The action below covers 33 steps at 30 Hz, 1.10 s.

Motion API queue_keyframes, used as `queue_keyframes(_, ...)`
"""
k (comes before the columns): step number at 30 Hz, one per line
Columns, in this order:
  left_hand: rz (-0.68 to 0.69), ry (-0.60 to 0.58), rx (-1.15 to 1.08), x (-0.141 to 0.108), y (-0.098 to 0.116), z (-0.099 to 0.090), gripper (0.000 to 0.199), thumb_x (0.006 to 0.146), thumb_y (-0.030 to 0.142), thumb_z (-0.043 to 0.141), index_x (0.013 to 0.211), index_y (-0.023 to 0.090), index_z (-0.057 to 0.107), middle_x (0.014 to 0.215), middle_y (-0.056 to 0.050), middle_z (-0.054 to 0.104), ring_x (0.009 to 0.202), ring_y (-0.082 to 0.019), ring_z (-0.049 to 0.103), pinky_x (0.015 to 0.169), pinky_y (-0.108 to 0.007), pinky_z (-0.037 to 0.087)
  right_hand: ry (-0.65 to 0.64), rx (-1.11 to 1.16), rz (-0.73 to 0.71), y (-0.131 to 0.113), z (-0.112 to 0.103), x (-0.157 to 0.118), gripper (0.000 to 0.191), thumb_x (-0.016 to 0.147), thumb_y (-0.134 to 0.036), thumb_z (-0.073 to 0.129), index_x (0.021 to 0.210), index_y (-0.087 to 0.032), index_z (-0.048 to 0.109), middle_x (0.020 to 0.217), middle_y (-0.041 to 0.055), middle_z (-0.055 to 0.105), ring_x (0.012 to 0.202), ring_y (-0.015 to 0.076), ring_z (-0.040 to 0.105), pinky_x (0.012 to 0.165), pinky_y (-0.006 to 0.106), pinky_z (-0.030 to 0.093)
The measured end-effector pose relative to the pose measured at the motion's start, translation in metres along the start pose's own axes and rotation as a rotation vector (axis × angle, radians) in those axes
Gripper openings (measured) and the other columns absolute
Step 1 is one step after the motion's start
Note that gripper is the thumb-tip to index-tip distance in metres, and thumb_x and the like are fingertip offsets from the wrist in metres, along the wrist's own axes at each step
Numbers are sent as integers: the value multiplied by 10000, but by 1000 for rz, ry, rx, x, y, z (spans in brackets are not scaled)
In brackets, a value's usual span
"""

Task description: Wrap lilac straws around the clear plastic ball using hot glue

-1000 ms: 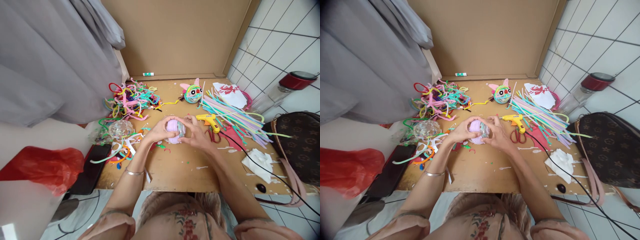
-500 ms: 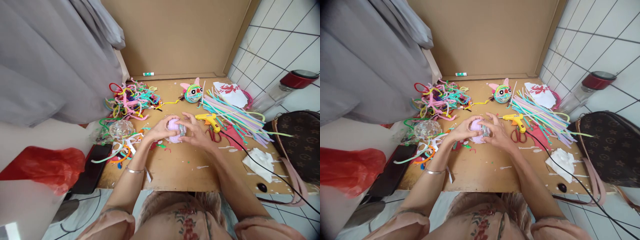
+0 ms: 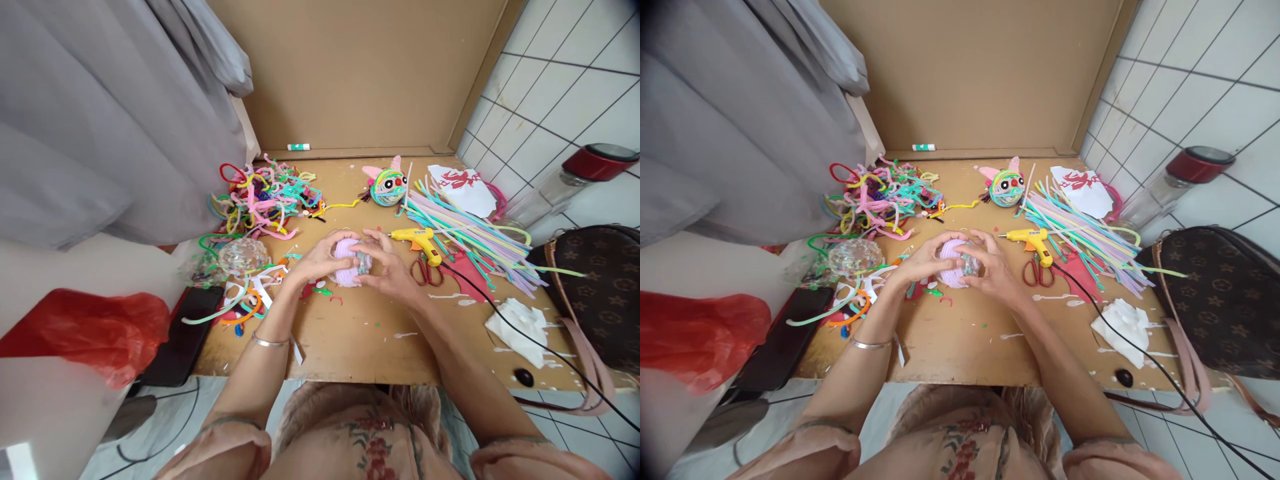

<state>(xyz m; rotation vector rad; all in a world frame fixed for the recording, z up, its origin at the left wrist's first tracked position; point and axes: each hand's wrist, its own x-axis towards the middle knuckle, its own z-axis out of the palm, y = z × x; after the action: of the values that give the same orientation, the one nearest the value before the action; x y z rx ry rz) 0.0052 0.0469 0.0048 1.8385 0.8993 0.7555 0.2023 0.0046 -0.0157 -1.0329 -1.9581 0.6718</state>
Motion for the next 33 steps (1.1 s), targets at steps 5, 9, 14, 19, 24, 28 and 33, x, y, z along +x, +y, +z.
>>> queue_keyframes(5, -13, 2, -21, -1, 1, -1, 611, 692, 415, 731, 1220, 148, 582, 1235, -116, 595, 1134, -258, 562, 989, -374, 449, -2, -14, -26, 0, 0, 0, 538, 752, -606, 676, 1193, -300, 657, 1423, 109, 390, 1317, 327, 438, 1099, 558, 364)
queue_keyframes(9, -7, -6, -25, -2, 1, -2, 573, 720, 397, 691, 1228, 157, 576, 1262, -116, 585, 1147, -260, 556, 972, -368, 455, 10, -19, -53, -1, 1, 0, 512, 755, -600, 677, 1168, -297, 668, 1388, 104, 418, 1327, 311, 432, 1113, 531, 363)
queue_keyframes(14, 0, -7, -42, -3, 0, -2, 542, 736, 380, 652, 1225, 159, 575, 1281, -112, 573, 1163, -255, 547, 970, -359, 449, 17, -30, -60, 1, 3, -1, 498, 764, -572, 687, 1169, -284, 663, 1396, 102, 410, 1347, 294, 414, 1127, 512, 353)
queue_keyframes(19, -12, -8, -63, -3, 1, -2, 543, 718, 355, 655, 1214, 150, 577, 1261, -109, 580, 1135, -247, 551, 971, -356, 443, 5, -25, -26, 0, 3, -2, 532, 758, -573, 693, 1214, -305, 637, 1417, 97, 399, 1352, 301, 408, 1121, 523, 355)
queue_keyframes(24, 11, 7, -80, -2, 0, -1, 549, 687, 351, 676, 1186, 137, 594, 1234, -106, 585, 1121, -245, 556, 973, -343, 447, -14, -43, 33, -1, 1, -1, 823, 708, -608, 718, 1420, -299, 446, 1460, 134, 344, 1417, 332, 310, 1148, 560, 284)
queue_keyframes(28, 2, 19, -48, -2, -1, -1, 557, 673, 342, 693, 1187, 148, 597, 1229, -99, 589, 1110, -246, 559, 981, -360, 447, -62, -57, 71, 2, 0, 0, 831, 697, -621, 716, 1421, -321, 441, 1517, 125, 273, 1437, 359, 273, 1139, 584, 274)
queue_keyframes(33, -3, 13, -22, -2, 0, -1, 597, 662, 343, 706, 1213, 148, 581, 1252, -109, 578, 1141, -258, 554, 1015, -379, 433, -94, -44, 76, 3, 0, -1, 766, 718, -579, 720, 1394, -312, 479, 1532, 116, 259, 1449, 348, 253, 1147, 572, 265)
